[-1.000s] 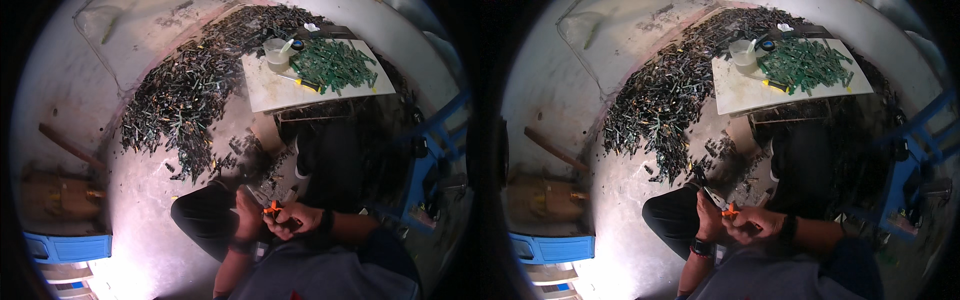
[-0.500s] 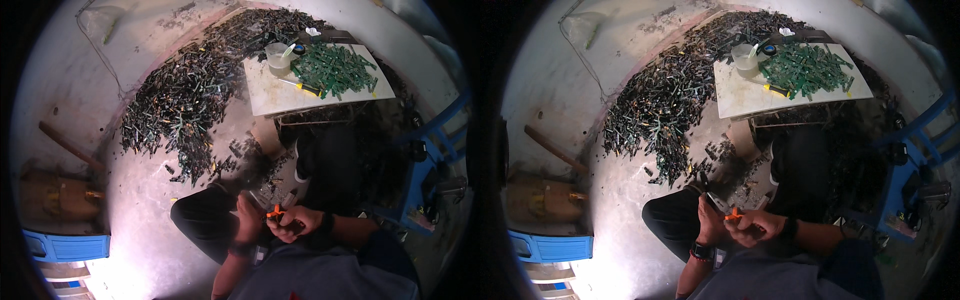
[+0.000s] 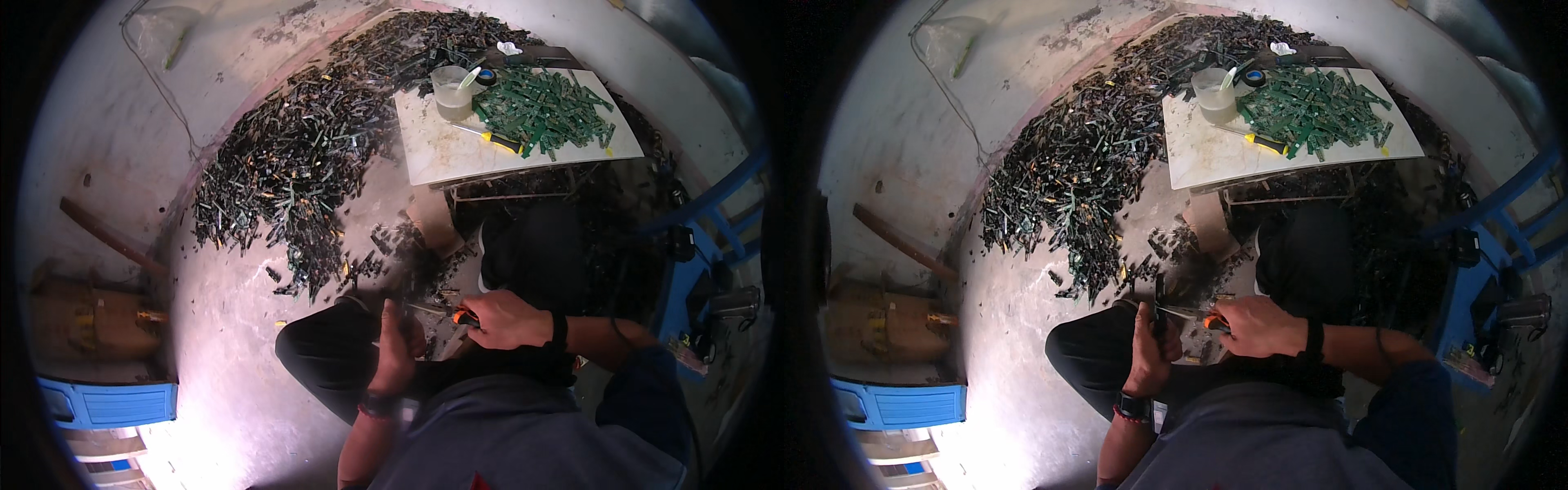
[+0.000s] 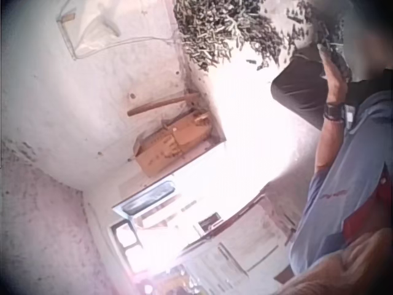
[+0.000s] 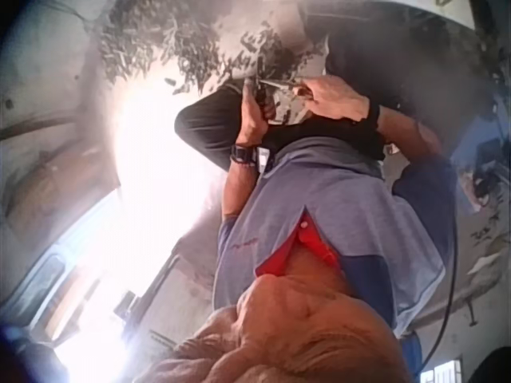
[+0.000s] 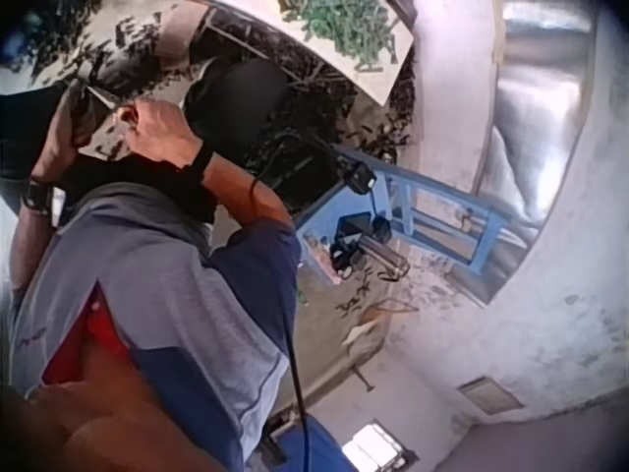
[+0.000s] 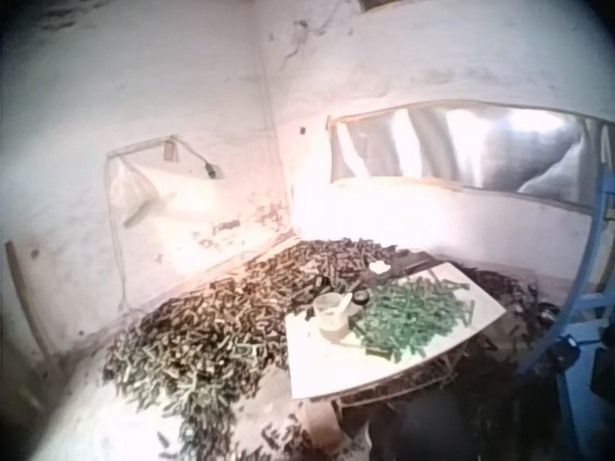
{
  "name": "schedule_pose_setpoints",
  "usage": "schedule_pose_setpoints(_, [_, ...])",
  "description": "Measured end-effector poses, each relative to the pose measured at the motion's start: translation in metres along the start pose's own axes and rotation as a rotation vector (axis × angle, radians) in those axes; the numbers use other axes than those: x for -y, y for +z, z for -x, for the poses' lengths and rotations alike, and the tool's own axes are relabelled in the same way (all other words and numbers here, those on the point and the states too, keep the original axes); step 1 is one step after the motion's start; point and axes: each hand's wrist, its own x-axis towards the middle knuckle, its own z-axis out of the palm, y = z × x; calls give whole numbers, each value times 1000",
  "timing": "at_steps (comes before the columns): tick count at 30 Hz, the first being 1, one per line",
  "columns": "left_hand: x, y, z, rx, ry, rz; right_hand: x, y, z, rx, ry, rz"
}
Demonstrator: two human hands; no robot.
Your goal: The person sits on the floor and uses a screwdriver and pliers to remove components from green circuit boards. The person places the removed components into a plastic container and discards the boards onto a pile on the floor.
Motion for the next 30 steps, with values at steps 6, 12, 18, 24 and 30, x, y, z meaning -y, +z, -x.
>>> schedule_pose_setpoints(6, [10, -5, -8, -63, 12, -93, -3, 11, -1, -252, -80, 231])
schedule_pose_setpoints(12, [18, -14, -13, -5, 86, -153, -16, 5, -7, -24, -78, -42])
schedule_pose_setpoints(18, [15, 1, -14, -173, 261, -125, 12, 40, 3, 738, 311, -1883])
schedule_pose_setpoints(24, [16, -5, -12, -143, 267, -77, 4, 36, -2, 375, 117, -1095])
schedule_pose_setpoints(30, [30, -34, -26, -135, 243, -316, -2, 12, -6, 12, 12, -208])
